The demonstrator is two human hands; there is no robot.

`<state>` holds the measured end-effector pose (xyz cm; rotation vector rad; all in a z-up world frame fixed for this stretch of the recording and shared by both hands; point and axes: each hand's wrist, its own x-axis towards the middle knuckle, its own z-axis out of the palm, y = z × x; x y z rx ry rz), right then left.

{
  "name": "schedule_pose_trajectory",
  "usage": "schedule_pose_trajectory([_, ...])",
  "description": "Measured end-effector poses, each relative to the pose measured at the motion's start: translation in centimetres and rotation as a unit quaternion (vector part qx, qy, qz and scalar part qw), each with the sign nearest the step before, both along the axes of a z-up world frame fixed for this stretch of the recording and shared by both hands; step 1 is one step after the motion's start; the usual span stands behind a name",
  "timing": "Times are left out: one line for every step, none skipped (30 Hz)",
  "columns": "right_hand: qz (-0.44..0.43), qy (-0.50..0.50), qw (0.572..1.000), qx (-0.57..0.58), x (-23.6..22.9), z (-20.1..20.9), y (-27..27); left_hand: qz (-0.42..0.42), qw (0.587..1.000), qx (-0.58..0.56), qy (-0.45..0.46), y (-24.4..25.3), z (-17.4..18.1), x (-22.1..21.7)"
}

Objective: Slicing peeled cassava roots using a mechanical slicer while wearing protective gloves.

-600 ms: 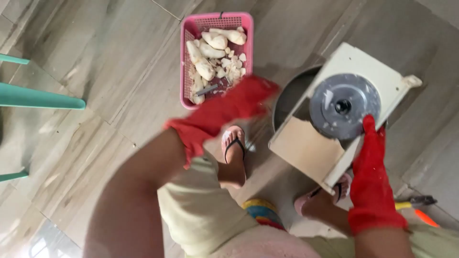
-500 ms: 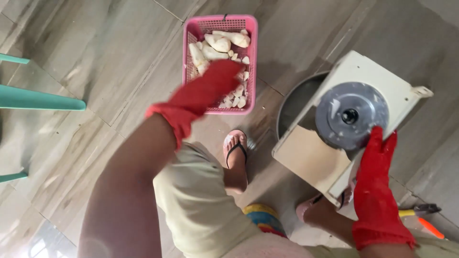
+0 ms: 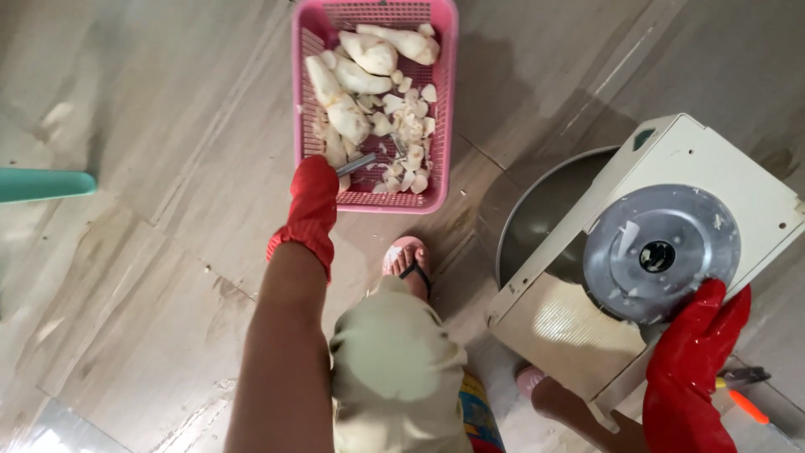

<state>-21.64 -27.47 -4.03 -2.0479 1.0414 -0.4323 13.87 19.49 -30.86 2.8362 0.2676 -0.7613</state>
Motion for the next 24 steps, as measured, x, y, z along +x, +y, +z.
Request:
schedule_pose_trajectory([-0.002,0.003,1.0,0.0,0.4,0.6,0.4,-0.002,1.0,0.0,0.003,-0.6,0.0,-1.0])
schedule_pose_trajectory([-0.03,0.042,0.998,0.026,0.8,1.3,0.8,0.016,0.994,-0.06,-0.094,-1.1,0.1,-2.0])
schedule_pose_trajectory([-0.058,0.08,0.994,0.053,1.2,1.9,1.3,0.034,0.974,-0.117,-0.19,-1.4,0.3,-3.2])
schedule_pose_trajectory([-0.059,0.084,0.993,0.054,1.1,2.0,1.3,0.033,0.975,-0.116,-0.186,-2.5,1.6,-3.0])
schedule_pose_trajectory([-0.011,0.03,0.999,0.038,1.2,2.1,1.3,0.012,0.975,-0.176,-0.138,-3.2,3.0,-3.2])
schedule_pose_trajectory([0.037,-0.024,0.999,0.024,1.2,2.2,1.4,-0.008,0.968,-0.235,-0.09,-3.9,4.4,-3.5])
schedule_pose_trajectory([0.039,-0.023,0.999,0.026,1.5,2.3,1.6,-0.006,0.968,-0.233,-0.089,-3.9,3.9,-3.7])
schedule_pose_trajectory([0.038,-0.019,0.999,0.024,1.7,2.6,1.8,0.013,0.962,-0.249,-0.113,-3.8,3.5,-3.9])
schedule_pose_trajectory([0.038,-0.013,0.999,0.021,1.8,2.9,1.9,0.033,0.954,-0.267,-0.134,-3.9,3.0,-4.5])
schedule_pose_trajectory([0.04,-0.01,0.999,0.022,1.7,2.8,1.9,0.035,0.954,-0.265,-0.132,-4.1,3.3,-5.0])
schedule_pose_trajectory([0.053,-0.012,0.998,0.01,1.7,2.8,2.0,0.074,0.929,-0.26,-0.253,-4.6,3.7,-5.0])
schedule_pose_trajectory([0.067,-0.013,0.998,-0.002,1.7,2.7,1.9,0.11,0.888,-0.25,-0.371,-5.1,4.0,-5.0])
schedule_pose_trajectory([0.068,-0.013,0.998,-0.001,1.8,2.8,2.0,0.111,0.888,-0.25,-0.37,-5.8,3.9,-5.1])
schedule_pose_trajectory([0.061,-0.008,0.998,0.011,1.9,2.8,2.0,0.123,0.902,-0.221,-0.35,-6.5,3.7,-5.3])
schedule_pose_trajectory([0.054,-0.002,0.998,0.024,1.9,2.9,2.1,0.135,0.915,-0.192,-0.328,-7.3,3.5,-5.5])
schedule_pose_trajectory([0.055,-0.001,0.998,0.024,1.8,2.8,2.0,0.135,0.916,-0.191,-0.327,-8.0,3.6,-5.7])
schedule_pose_trajectory([0.051,-0.006,0.998,0.019,1.8,2.6,1.9,0.158,0.931,-0.191,-0.269,-9.0,3.8,-5.6])
schedule_pose_trajectory([0.048,-0.011,0.999,0.014,1.9,2.5,1.8,0.181,0.942,-0.19,-0.209,-9.9,3.9,-5.5])
schedule_pose_trajectory([0.046,-0.01,0.999,0.012,1.6,2.0,1.5,0.179,0.942,-0.192,-0.208,-10.6,4.4,-4.9])
schedule_pose_trajectory([0.051,-0.012,0.999,0.0,1.3,1.5,1.1,0.177,0.945,-0.179,-0.207,-11.3,4.9,-4.3])
schedule_pose_trajectory([0.059,-0.012,0.998,-0.011,1.0,1.0,0.7,0.178,0.948,-0.164,-0.205,-11.8,5.5,-3.9])
schedule_pose_trajectory([0.06,-0.01,0.998,-0.012,0.6,0.8,0.6,0.179,0.948,-0.165,-0.203,-12.1,5.9,-4.2])
schedule_pose_trajectory([0.041,0.0,0.999,-0.011,0.6,0.5,0.4,0.194,0.954,-0.148,-0.175,-12.6,6.4,-3.8])
schedule_pose_trajectory([0.021,0.011,1.0,-0.01,0.5,0.2,0.3,0.209,0.958,-0.13,-0.147,-13.1,6.9,-3.3])
